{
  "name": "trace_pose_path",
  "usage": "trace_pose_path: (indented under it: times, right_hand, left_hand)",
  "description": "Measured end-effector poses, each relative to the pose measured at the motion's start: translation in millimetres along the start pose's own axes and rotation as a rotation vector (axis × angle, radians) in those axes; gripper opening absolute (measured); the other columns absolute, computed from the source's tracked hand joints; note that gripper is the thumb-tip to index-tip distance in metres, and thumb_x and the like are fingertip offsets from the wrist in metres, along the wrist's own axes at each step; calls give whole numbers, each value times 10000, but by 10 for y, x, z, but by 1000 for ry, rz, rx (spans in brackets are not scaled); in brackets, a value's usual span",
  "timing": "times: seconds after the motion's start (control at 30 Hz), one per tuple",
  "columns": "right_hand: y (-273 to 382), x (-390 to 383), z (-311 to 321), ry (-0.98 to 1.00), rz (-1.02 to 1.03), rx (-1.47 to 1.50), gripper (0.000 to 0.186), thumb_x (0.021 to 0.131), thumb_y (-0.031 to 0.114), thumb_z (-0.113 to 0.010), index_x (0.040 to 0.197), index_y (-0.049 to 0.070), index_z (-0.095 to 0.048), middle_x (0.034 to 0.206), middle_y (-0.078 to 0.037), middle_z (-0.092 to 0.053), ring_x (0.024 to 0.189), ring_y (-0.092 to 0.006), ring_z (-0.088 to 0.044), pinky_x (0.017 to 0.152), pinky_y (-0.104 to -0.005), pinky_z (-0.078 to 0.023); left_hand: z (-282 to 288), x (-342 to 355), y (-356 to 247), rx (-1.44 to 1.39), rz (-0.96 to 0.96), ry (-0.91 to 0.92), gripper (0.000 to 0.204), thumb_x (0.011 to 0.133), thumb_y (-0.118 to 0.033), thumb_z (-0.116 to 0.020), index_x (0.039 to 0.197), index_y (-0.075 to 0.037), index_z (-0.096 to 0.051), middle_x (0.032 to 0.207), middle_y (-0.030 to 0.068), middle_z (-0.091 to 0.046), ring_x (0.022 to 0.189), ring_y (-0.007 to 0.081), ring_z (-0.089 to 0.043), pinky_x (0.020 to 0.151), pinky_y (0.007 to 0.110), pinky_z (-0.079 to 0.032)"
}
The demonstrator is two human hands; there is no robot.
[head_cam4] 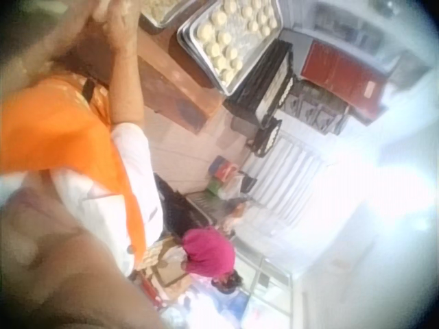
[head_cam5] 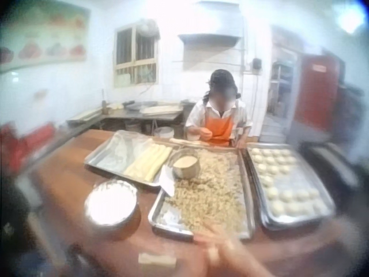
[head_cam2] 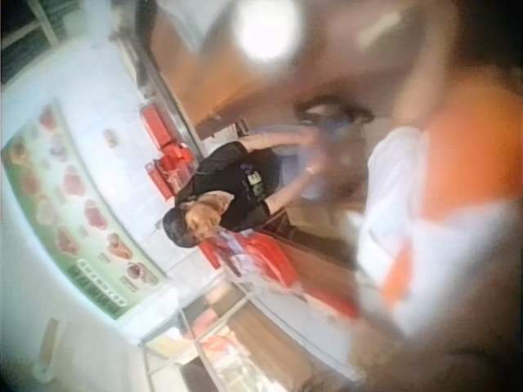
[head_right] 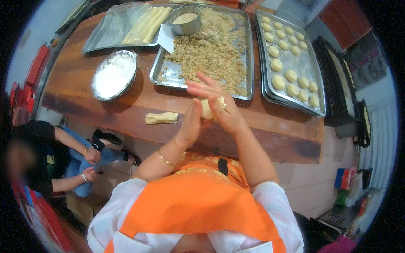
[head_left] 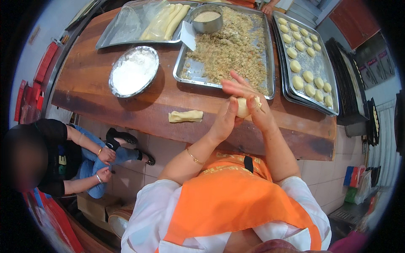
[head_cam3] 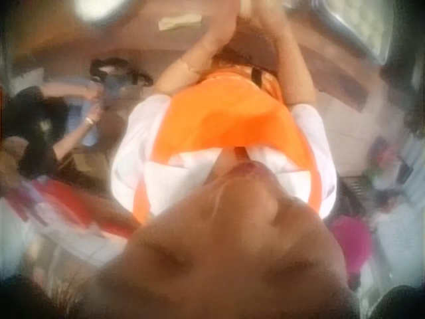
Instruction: The person fills pieces of dough with a crumble mixture, pinches the dough closed, and rolls it into spheres by hand before placing them on a baking tray.
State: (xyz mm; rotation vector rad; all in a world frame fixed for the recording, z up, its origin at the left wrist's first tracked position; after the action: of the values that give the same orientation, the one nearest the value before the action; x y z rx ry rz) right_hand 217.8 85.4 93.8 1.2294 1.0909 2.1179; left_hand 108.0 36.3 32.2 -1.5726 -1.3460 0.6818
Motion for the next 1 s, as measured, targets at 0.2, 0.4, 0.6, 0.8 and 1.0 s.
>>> trace_pose_path:
  times: [0.2,0.4,0.6,0.8,1.0]
  right_hand:
    - [-51,-50,96,37,-122,92,695,1052,574,-290,1060,52,-749,1194,-109,-720,1362,-318,-501,1215,-495,-197]
    - [-8,-46,2,15,-81,58,696,1061,551,-291,1001,41,-761,1134,-98,-741,1321,-315,-541,1212,-502,-197]
    - [-29,-38,17,-28,-110,94,699,1060,560,-287,976,71,-780,1141,-96,-740,1360,-309,-504,1216,-497,-175]
    - [-34,-26,35,-2,-51,-33,598,1042,534,-401,978,75,-780,1148,-115,-729,1235,-308,-584,1141,-462,-305]
    - [201,30,214,59,-310,-500,284,959,328,-663,902,50,-683,843,-147,-691,849,-295,-691,714,-360,-520]
  left_hand:
    - [-306,63,36,210,-323,-256,662,1014,-633,-400,1295,-43,-505,934,-9,-543,711,45,-474,555,195,-361]
    - [61,-6,72,-8,5,81,576,1032,-561,-431,1309,-57,-476,967,8,-536,690,55,-470,552,195,-348]
    - [-191,-22,-28,101,-72,-179,729,1009,-691,-262,1248,-62,-542,915,22,-549,643,66,-469,503,209,-331]
    - [-98,-27,76,76,-86,-30,574,1025,-609,-392,1240,-84,-485,955,30,-573,716,77,-534,563,224,-429]
    - [-130,24,41,-239,-20,-118,471,1054,-523,-405,1268,-107,-452,981,38,-575,761,99,-560,629,234,-467]
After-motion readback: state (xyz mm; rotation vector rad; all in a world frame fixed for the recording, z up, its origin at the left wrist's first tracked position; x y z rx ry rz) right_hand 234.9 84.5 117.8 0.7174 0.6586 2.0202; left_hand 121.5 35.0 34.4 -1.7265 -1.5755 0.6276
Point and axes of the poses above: each hand's wrist, its own x-axis towards the middle knuckle, its own z-axis out of the back of the hand, y = z × x, the point moved 2 cm from there along x, towards the middle knuckle
